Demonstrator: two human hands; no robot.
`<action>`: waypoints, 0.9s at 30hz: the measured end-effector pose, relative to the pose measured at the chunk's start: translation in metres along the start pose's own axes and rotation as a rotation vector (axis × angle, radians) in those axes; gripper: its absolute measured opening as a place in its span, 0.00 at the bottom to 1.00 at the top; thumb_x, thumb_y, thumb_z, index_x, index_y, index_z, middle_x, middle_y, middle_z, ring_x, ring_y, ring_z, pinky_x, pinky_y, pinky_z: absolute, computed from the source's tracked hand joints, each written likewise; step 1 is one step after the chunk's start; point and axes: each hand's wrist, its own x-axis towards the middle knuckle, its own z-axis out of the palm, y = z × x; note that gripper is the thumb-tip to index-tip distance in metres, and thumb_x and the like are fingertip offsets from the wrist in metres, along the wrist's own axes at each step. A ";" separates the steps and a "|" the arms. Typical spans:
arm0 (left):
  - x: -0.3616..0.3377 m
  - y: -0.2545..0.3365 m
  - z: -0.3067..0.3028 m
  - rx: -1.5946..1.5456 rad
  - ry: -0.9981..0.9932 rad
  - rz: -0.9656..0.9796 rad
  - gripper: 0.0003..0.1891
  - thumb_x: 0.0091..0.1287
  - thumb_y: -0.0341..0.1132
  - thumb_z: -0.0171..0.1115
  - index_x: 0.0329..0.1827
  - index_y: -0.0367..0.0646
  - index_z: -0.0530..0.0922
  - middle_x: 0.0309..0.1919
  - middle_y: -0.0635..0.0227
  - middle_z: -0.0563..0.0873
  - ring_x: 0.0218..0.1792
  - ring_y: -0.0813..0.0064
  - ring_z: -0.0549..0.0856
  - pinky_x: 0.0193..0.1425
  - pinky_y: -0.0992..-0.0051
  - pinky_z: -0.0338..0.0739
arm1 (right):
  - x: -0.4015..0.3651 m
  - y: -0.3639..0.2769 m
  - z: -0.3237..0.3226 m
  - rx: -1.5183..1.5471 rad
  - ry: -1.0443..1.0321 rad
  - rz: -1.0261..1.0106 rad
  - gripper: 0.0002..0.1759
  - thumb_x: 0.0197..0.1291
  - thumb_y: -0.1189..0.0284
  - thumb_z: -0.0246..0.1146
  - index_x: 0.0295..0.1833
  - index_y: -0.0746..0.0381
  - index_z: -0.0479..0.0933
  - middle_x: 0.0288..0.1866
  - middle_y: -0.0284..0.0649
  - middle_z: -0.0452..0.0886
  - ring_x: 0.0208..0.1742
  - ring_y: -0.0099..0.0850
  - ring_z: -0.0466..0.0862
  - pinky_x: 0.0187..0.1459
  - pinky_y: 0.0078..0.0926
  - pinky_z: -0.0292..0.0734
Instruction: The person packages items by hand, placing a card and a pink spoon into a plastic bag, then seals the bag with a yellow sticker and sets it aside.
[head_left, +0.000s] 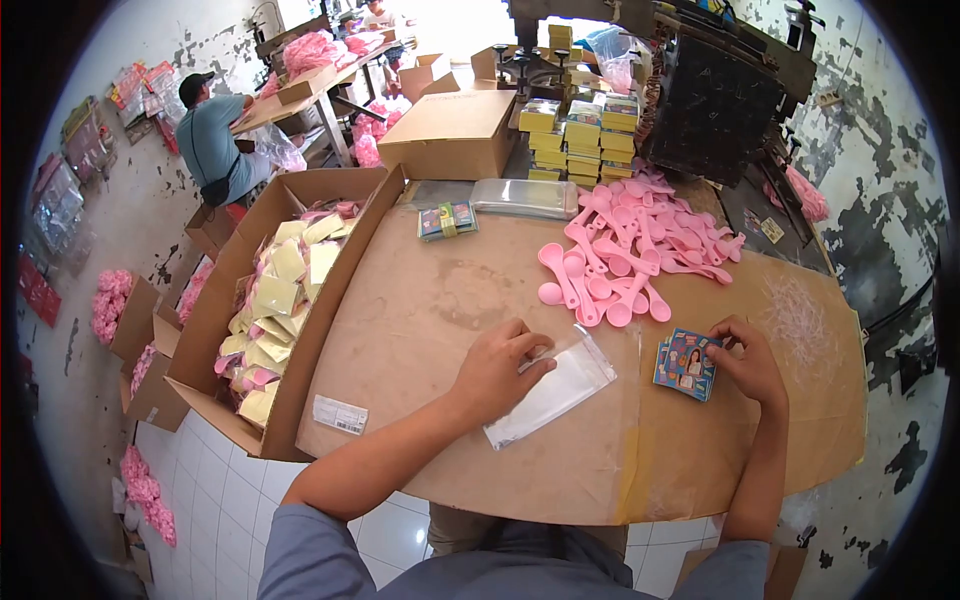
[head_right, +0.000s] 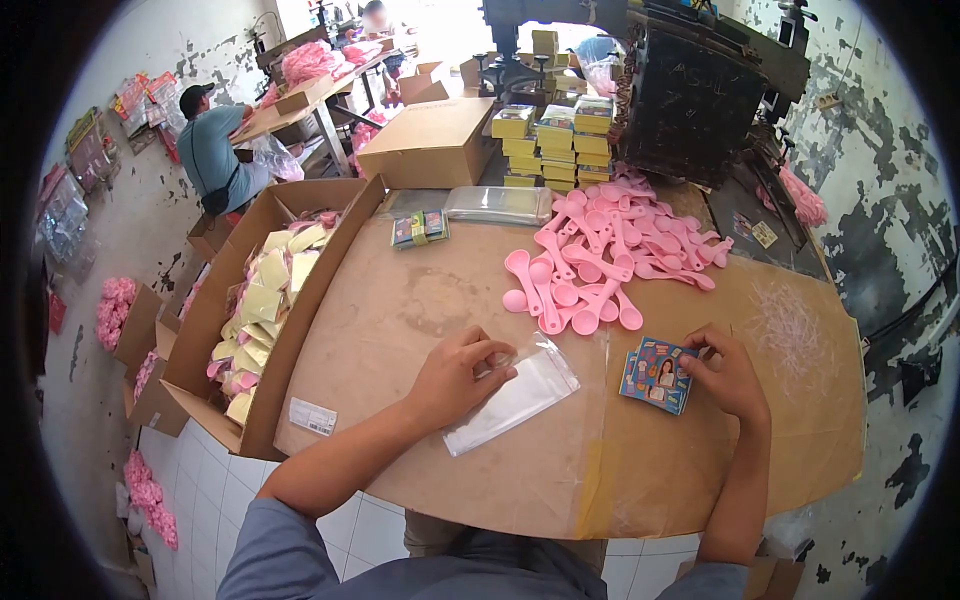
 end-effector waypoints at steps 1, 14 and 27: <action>0.000 -0.003 0.002 -0.025 0.001 -0.007 0.12 0.67 0.36 0.75 0.51 0.43 0.89 0.37 0.64 0.84 0.36 0.66 0.86 0.44 0.67 0.81 | 0.000 0.001 -0.001 0.008 0.006 -0.010 0.09 0.62 0.76 0.72 0.47 0.64 0.84 0.41 0.34 0.86 0.44 0.25 0.80 0.50 0.28 0.74; 0.003 -0.005 -0.001 -1.056 -0.120 -0.219 0.14 0.74 0.26 0.64 0.60 0.40 0.76 0.49 0.57 0.92 0.43 0.74 0.91 0.48 0.72 0.86 | -0.004 -0.040 0.045 0.367 -0.060 -0.103 0.10 0.66 0.78 0.70 0.52 0.64 0.83 0.37 0.31 0.83 0.40 0.21 0.81 0.47 0.24 0.78; 0.003 0.007 -0.014 -0.997 -0.233 -0.310 0.29 0.76 0.31 0.69 0.76 0.37 0.67 0.46 0.56 0.94 0.42 0.79 0.91 0.47 0.78 0.84 | 0.021 -0.098 0.103 0.556 0.081 -0.154 0.13 0.72 0.77 0.67 0.59 0.66 0.79 0.41 0.32 0.86 0.40 0.18 0.83 0.41 0.18 0.77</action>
